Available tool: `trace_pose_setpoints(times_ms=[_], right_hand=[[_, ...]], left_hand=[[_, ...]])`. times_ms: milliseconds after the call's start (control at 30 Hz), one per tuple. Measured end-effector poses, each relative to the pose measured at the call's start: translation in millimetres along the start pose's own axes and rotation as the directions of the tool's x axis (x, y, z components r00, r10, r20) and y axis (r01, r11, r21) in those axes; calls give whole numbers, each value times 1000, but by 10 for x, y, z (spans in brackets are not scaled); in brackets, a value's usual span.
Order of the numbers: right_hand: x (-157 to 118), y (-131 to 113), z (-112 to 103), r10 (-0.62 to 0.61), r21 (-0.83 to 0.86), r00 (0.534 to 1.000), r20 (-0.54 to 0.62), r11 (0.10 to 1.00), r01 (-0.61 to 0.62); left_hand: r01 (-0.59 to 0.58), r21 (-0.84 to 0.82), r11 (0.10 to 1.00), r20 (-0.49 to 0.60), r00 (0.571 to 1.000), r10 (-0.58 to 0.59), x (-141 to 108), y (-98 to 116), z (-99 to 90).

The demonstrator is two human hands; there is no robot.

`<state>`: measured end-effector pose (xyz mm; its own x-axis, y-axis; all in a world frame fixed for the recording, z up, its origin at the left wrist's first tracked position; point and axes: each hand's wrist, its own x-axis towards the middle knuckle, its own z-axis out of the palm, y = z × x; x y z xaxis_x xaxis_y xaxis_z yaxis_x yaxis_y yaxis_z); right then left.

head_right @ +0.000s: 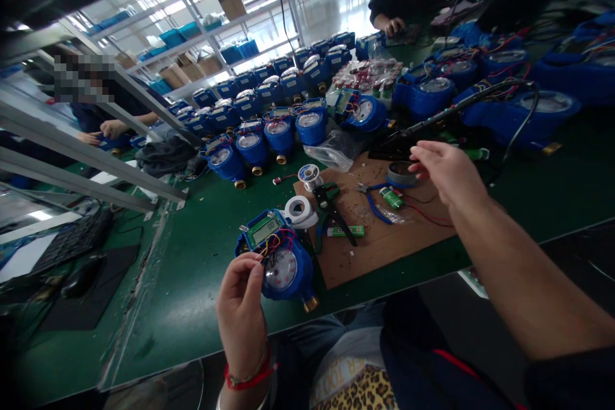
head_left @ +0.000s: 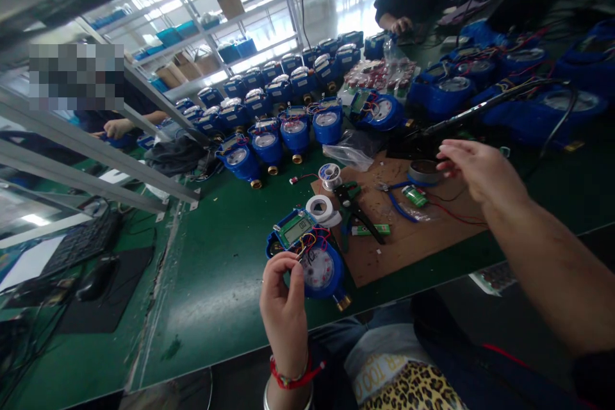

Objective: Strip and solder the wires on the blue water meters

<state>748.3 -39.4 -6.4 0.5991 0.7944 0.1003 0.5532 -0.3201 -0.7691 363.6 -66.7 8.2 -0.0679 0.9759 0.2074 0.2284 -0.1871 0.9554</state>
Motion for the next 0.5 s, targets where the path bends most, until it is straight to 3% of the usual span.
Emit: trace_pose_setpoints(times_ms=[67,133,200,267,333,400,500], right_hand=[[85,48,-101,-15,-18,998,69,1000,16],[4,52,-92,-66,-43,979,195,996,76],[-172,63,4,-142,-54,938,317,984,167],[-347,126,135,-292,-71,877,382,937,343],[-460,247,250,-464,-128,795,390,828,546],[-509,388,321,-575,-209,727,374,712,670],[-518,529,356,-604,-284,717,348,661,694]], left_hand=[[0,-4,1000,-4,1000,0,-1,5,7],[5,-8,1000,-12,1000,-5,-4,11,15],[11,-8,1000,-20,1000,-11,-6,18,22],[18,-4,1000,-29,999,-18,-7,23,27],[25,-1,1000,-39,999,-25,-7,25,30],[28,0,1000,-45,999,-28,-8,27,34],[21,0,1000,-44,999,-21,-10,26,39]])
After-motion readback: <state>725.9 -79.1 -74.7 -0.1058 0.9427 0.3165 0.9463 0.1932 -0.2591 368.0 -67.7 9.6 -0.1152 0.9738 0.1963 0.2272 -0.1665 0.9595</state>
